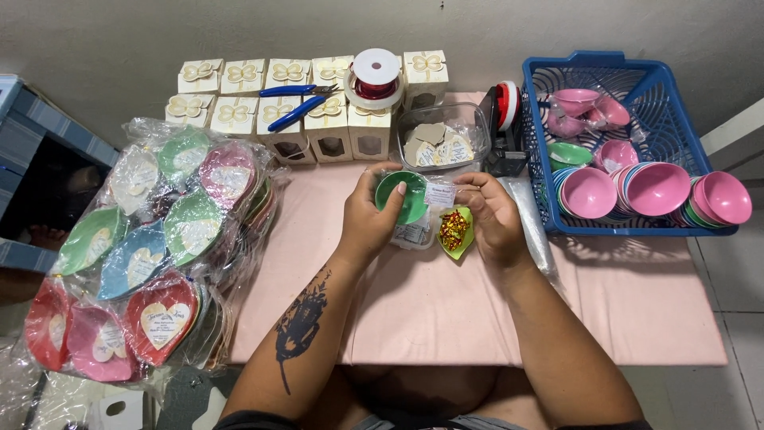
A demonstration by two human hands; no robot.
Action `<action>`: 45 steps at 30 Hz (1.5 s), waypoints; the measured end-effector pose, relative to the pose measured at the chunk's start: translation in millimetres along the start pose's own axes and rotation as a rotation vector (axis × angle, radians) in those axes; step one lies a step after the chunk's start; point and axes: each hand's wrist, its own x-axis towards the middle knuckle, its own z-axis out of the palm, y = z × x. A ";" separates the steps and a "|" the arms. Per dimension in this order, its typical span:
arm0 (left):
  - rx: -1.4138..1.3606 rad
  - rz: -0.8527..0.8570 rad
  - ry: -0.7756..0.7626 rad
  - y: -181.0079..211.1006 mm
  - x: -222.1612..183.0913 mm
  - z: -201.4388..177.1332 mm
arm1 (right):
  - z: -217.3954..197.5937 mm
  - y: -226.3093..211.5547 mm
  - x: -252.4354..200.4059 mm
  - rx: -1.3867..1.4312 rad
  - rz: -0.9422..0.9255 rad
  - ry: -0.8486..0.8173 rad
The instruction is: The person places a paper favor and a small packet into a green plastic bowl, then seals it with a plastic bag and uses a twist tie to secure the top.
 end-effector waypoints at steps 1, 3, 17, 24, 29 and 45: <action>0.006 0.006 -0.007 -1.0 0.8 0.7 | 0.3 1.0 -0.5 -0.049 -0.024 -0.003; 0.024 0.013 -0.021 0.3 0.2 0.5 | -0.2 6.0 -1.4 -0.125 -0.031 0.002; 0.074 -0.150 -0.147 15.7 -2.8 2.3 | -17.5 16.4 6.9 -0.329 -0.185 0.118; 0.077 -0.105 -0.136 12.0 -3.3 3.6 | -13.6 16.3 6.6 -0.285 -0.113 0.124; 0.077 -0.102 -0.153 9.0 -2.5 1.8 | -9.0 20.6 4.2 -0.318 -0.133 0.120; 0.073 -0.136 -0.113 25.6 -6.8 1.7 | -0.1 12.2 -1.9 -0.253 -0.069 0.031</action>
